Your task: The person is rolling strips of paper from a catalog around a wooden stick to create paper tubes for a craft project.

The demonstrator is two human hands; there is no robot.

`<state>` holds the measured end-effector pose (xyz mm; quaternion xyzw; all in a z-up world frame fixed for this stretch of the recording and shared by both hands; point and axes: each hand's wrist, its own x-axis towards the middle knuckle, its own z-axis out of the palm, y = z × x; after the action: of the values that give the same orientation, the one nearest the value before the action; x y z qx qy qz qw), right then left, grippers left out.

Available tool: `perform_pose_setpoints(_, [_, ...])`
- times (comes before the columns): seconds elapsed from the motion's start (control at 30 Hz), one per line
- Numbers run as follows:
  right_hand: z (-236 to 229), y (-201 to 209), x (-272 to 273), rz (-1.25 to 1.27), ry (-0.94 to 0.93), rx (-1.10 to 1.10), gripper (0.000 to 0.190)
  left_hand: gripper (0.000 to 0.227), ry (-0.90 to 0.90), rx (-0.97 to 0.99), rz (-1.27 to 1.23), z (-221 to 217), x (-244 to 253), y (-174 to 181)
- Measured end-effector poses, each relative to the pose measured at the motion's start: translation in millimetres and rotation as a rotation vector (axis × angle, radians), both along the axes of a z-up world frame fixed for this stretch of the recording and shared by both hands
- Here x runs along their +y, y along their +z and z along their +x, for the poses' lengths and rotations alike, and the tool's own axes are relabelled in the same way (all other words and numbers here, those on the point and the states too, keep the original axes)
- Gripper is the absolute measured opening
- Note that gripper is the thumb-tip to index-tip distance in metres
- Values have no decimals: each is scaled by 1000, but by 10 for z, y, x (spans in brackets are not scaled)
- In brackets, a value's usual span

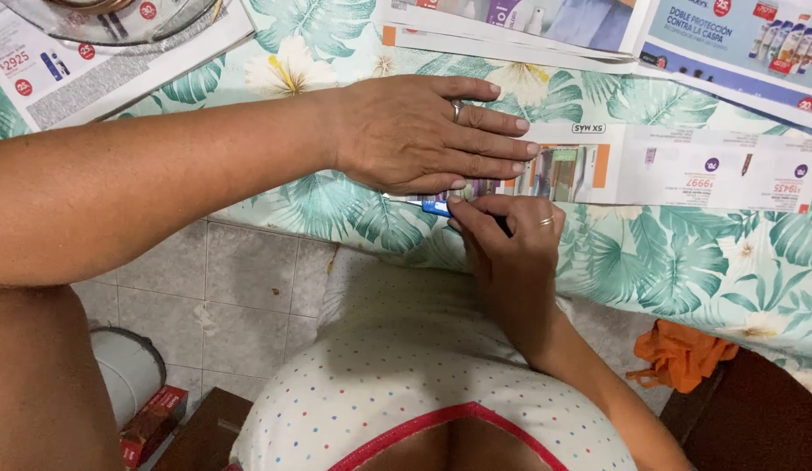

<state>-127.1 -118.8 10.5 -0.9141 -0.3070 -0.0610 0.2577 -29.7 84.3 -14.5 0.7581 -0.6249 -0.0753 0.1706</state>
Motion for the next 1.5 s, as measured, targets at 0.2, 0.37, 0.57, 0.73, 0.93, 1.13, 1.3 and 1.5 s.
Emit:
perform_pose_setpoints(0.2, [1,15,9,-18,15,2,18,51,3,-5,-42,-2,-3,-4])
perform_pose_setpoints(0.37, [-28,-23,38,-18,71,12,25,50,10,-12,-84,3,5,32])
perform_pose_setpoints(0.57, [160,399,97,105,-219,802,31,50,26,-109,-104,-13,-26,168])
perform_pose_setpoints(0.73, [156,44,-984,136,-182,-185,15,60,93,-170,-4,-140,-14,370])
perform_pose_setpoints(0.93, [430,-5,-2177,-13,-650,-426,19,51,238,-43,4,-365,35,432])
perform_pose_setpoints(1.13, [636,-62,-2504,-180,-780,-384,28,44,364,-101,-3,-525,-118,544])
perform_pose_setpoints(1.3, [699,120,-1965,81,-424,-156,37,31,439,-109,-11,-574,-199,639])
perform_pose_setpoints(1.5, [623,69,-1831,6,-198,-59,35,14,615,-166,-193,-660,-143,557])
